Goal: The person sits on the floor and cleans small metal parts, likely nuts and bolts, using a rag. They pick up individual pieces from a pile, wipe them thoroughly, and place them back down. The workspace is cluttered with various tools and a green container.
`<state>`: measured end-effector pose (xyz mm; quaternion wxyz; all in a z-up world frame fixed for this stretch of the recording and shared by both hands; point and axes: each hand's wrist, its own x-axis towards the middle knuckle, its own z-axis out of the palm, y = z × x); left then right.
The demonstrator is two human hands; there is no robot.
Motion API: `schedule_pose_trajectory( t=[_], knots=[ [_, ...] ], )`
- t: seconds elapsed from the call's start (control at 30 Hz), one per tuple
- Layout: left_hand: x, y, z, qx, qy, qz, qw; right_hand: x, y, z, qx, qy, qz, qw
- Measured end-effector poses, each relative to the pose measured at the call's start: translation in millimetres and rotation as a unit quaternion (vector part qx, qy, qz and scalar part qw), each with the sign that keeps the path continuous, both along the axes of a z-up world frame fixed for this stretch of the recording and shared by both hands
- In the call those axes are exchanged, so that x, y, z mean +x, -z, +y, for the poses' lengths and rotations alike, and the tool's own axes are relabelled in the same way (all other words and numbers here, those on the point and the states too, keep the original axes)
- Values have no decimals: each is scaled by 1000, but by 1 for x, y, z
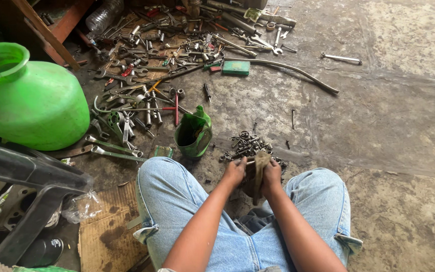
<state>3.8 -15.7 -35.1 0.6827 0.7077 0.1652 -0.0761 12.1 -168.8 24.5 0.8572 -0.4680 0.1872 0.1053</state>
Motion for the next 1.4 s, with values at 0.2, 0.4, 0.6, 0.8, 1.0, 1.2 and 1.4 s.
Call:
schedule_pose_trajectory(
  t=[0.2, 0.4, 0.6, 0.8, 1.0, 1.2, 1.4],
  knots=[
    [-9, -91, 40, -225, -234, 0, 946, 4, -3, -15, 42, 89, 68, 993],
    [-19, -150, 73, -258, -400, -77, 876, 2, 3, -11, 15, 68, 54, 996],
    [-22, -174, 71, -196, -349, -110, 910, -3, -12, -11, 61, 59, 50, 995],
    [-27, -189, 43, 121, -203, -203, 950, -4, -75, -14, 158, 118, 56, 979],
    [-49, -205, -8, 307, 166, -66, 935, -3, -40, -11, 127, 6, -234, 964],
    [-59, -199, -23, 431, 173, -276, 841, -19, -65, -7, 199, -9, -82, 976],
    [-71, -210, -37, 448, 162, -388, 789, -1, -53, -23, 186, 48, -33, 981]
  ],
)
